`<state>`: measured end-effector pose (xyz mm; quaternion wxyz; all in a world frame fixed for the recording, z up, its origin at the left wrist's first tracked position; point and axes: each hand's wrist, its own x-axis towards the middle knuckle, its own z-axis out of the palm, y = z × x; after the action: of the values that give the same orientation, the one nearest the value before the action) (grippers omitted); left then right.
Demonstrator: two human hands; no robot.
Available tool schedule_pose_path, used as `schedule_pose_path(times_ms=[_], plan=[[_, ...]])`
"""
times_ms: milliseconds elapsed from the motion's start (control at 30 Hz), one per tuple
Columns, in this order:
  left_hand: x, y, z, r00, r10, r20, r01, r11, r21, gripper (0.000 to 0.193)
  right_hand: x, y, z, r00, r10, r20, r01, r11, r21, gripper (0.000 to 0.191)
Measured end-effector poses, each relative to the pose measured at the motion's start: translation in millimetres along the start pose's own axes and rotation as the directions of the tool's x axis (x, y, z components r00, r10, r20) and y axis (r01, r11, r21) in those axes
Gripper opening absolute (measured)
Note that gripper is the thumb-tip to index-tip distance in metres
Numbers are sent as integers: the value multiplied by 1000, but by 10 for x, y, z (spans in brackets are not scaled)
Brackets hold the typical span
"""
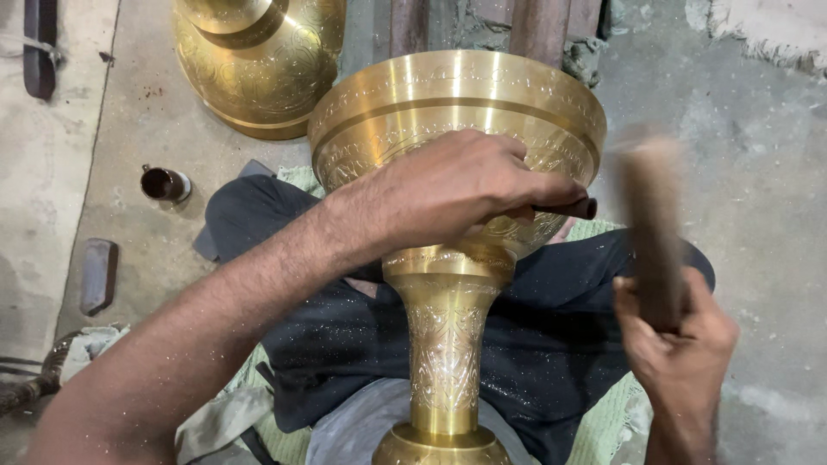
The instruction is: The person uses a metal chisel and a wooden mallet to engrave intricate patterns onto a brass vessel. They repeatedly strike the chisel to create detailed designs on the surface.
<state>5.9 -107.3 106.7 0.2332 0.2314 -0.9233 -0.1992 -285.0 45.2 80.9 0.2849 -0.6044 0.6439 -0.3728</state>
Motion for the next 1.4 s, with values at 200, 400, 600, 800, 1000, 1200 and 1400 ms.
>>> schedule_pose_path(times_ms=[200,400,600,800,1000,1200,1400], plan=[[-10,-26,9,993,-55,103,54,998,19,43,-2,-40,27,1000,3,-9,-4,999,-33,14],[-77,-30,40,1000,-6,-13,5,999,-45,39,28,-112,86,996,36,-82,-40,998,-57,17],[-92,-21,-42,1000,-20,-9,19,994,-105,37,86,-197,99,994,101,-28,-104,981,-161,17],[28,-78,-46,990,-60,-130,22,962,-271,42,158,-163,37,956,272,106,-239,937,-256,23],[96,-71,-17,996,-81,35,85,983,-165,36,304,-135,44,904,399,152,-272,812,-516,32],[102,-50,-58,991,-98,89,110,984,-139,41,230,-47,-10,938,316,140,-200,825,-528,32],[63,-31,-83,998,-53,-23,50,992,-114,43,191,90,-43,996,87,19,-89,992,92,12]])
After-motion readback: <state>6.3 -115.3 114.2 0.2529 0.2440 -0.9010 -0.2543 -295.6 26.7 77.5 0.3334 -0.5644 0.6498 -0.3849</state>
